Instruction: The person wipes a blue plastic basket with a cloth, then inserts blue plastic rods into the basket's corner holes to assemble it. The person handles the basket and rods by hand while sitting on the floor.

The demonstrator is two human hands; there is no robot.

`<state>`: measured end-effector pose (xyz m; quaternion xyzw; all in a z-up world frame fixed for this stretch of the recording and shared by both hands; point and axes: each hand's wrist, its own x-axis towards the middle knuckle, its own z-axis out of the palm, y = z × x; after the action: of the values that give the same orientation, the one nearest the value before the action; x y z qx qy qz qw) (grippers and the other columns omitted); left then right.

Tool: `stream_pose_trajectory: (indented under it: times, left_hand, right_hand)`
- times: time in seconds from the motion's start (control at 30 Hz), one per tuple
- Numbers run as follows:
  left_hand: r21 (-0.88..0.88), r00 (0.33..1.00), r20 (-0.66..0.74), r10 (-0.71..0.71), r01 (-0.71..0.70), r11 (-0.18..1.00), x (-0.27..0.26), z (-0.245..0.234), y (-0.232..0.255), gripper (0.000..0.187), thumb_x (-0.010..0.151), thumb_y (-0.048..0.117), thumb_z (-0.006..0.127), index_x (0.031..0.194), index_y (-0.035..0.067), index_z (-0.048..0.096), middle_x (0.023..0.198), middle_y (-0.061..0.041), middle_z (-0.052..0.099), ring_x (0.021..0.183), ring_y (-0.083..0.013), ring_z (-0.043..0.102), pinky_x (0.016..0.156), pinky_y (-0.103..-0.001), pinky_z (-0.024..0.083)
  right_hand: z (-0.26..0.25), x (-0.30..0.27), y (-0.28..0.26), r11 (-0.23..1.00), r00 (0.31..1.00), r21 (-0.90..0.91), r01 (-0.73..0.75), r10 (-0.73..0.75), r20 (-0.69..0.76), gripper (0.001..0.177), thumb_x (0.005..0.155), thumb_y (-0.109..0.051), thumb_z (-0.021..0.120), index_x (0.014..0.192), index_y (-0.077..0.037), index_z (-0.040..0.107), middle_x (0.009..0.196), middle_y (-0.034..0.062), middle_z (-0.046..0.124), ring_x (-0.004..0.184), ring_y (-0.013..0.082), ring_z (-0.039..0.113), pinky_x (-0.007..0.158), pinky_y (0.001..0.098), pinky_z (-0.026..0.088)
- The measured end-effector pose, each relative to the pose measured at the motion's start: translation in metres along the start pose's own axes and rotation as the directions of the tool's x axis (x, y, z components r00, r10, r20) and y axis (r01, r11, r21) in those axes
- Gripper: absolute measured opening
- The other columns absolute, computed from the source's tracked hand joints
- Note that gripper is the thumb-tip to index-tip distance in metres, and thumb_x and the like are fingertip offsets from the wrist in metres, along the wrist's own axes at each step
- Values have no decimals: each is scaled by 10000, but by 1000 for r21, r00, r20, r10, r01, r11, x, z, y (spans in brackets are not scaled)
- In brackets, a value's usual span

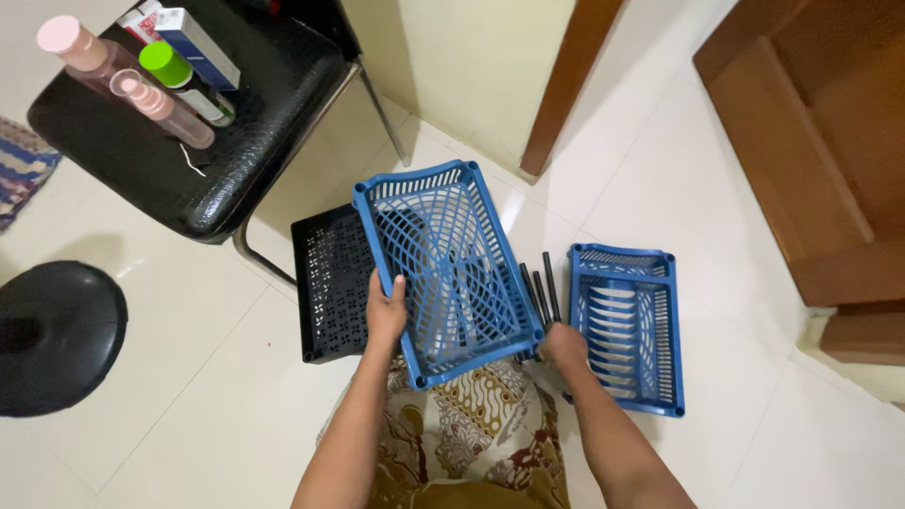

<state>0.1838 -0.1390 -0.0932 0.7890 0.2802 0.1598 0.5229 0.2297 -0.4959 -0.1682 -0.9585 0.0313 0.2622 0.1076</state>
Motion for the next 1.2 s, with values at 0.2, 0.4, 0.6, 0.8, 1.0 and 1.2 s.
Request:
stream_pose_trajectory:
  times: [0.2, 0.4, 0.6, 0.8, 1.0, 1.2]
  left_hand:
    - [-9, 986, 20, -167, 167, 986, -1, -53, -8, 424, 989, 362, 651, 1289, 63, 625, 994, -78, 743, 874, -176, 692, 797, -329, 540]
    - [-210, 911, 30, -412, 409, 888, -3, -131, -58, 326, 978, 316, 636, 1182, 64, 675, 798, -66, 691, 603, -153, 650, 569, -310, 543]
    - [214, 962, -45, -268, 271, 939, 4, -155, -106, 409, 961, 415, 698, 1201, 86, 734, 937, -133, 787, 854, -246, 750, 804, -365, 565]
    - [352, 958, -96, -271, 288, 891, -7, -154, -79, 679, 806, 405, 789, 1388, 127, 575, 1086, -179, 748, 1009, -352, 712, 891, -441, 545]
    - [580, 954, -257, -153, 279, 765, -29, -154, -23, 768, 847, 368, 763, 1508, 127, 457, 1367, -186, 584, 1207, -403, 574, 969, -496, 499]
    - [623, 970, -239, 36, 125, 772, -40, -142, 10, 833, 797, 391, 803, 1470, 75, 427, 1390, -214, 533, 1290, -393, 501, 996, -595, 367]
  right_hand:
    - [2, 10, -31, 992, 976, -46, -117, 123, 180, 442, 851, -437, 710, 1142, -110, 770, 1235, 195, 708, 1188, 377, 668, 1005, 484, 539]
    - [3, -1, -54, 985, 969, -58, -160, 168, 182, 572, 863, -546, 736, 1239, -115, 722, 1341, 201, 662, 1283, 400, 605, 1090, 522, 470]
    - [-6, -5, -60, 998, 984, -13, -55, 56, 171, 539, 856, -514, 734, 1102, -37, 787, 1200, 237, 731, 1163, 390, 693, 1009, 472, 549]
    - [-2, -8, -59, 991, 987, 70, -118, 109, 121, 480, 839, -406, 719, 1104, -9, 773, 1166, 265, 723, 1119, 405, 701, 991, 461, 552]
    - [-24, -28, -49, 966, 977, 245, 84, -32, -211, 486, 836, -415, 720, 1171, -62, 731, 1119, 238, 736, 1078, 415, 693, 940, 467, 548]
    - [-95, -97, -90, 869, 957, 402, 287, -236, -171, 397, 829, -461, 714, 1061, -138, 718, 898, 148, 791, 826, 307, 805, 765, 414, 597]
